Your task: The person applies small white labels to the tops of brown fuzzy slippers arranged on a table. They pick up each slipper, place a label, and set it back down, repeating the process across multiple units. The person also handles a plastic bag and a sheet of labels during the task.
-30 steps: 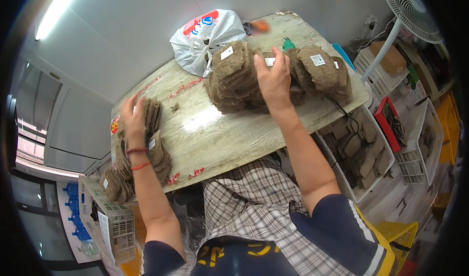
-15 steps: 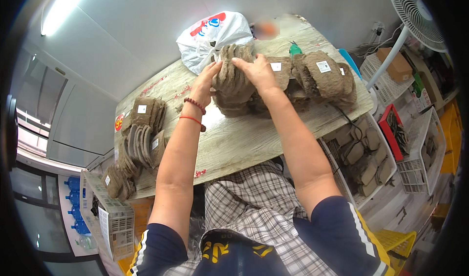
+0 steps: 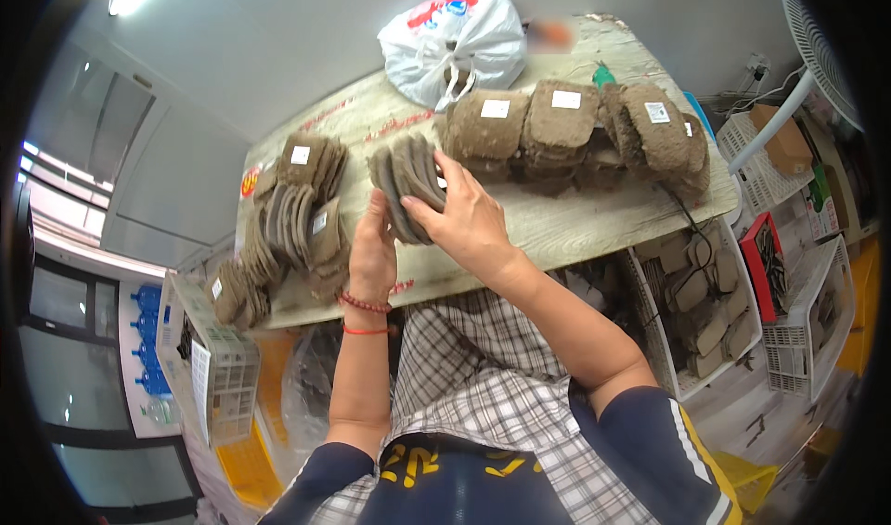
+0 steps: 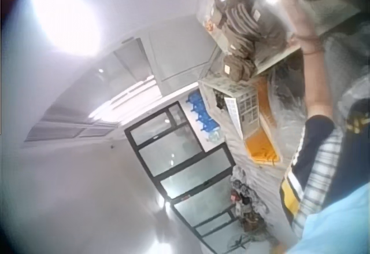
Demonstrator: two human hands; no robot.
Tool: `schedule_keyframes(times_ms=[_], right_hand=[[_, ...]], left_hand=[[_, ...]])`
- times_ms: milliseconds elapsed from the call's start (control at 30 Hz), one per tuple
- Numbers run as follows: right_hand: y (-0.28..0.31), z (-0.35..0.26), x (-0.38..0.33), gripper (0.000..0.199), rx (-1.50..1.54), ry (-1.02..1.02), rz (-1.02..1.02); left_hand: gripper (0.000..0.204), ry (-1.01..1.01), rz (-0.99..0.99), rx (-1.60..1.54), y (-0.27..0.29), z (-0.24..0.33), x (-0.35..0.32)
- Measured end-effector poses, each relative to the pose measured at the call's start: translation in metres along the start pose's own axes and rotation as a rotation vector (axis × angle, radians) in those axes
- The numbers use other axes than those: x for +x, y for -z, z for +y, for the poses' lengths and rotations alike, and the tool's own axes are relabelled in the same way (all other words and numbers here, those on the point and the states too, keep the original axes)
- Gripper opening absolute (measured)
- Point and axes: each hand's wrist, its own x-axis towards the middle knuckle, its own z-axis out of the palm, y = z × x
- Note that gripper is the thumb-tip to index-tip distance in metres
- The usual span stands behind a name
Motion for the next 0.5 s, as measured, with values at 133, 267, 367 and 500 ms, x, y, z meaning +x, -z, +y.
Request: schedule_keyframes(times_ms=[133, 267, 367, 500], right_hand=[[-0.02, 0.046, -0.018, 0.077, 0.058, -0.279, -0.237], [-0.029, 0.066, -0.022, 0.077, 0.113, -0.172, -0.103], [-0.03, 0.074, -0.02, 0.073, 0.221, -0.188, -0.084], [-0.026, 0.075, -0.021, 0.068, 0.236, -0.179, -0.049]], left_hand=[[0.035, 0.204, 0.06, 0.038, 0.025, -0.042, -0.028], [0.047, 0.029, 0.195, 0.121, 0.023, -0.056, -0.017], [0.055, -0.134, 0.253, 0.297, 0.036, -0.071, -0.006], [0.061, -0.466, 0.284, 0.694, 0.024, -0.058, -0.005]])
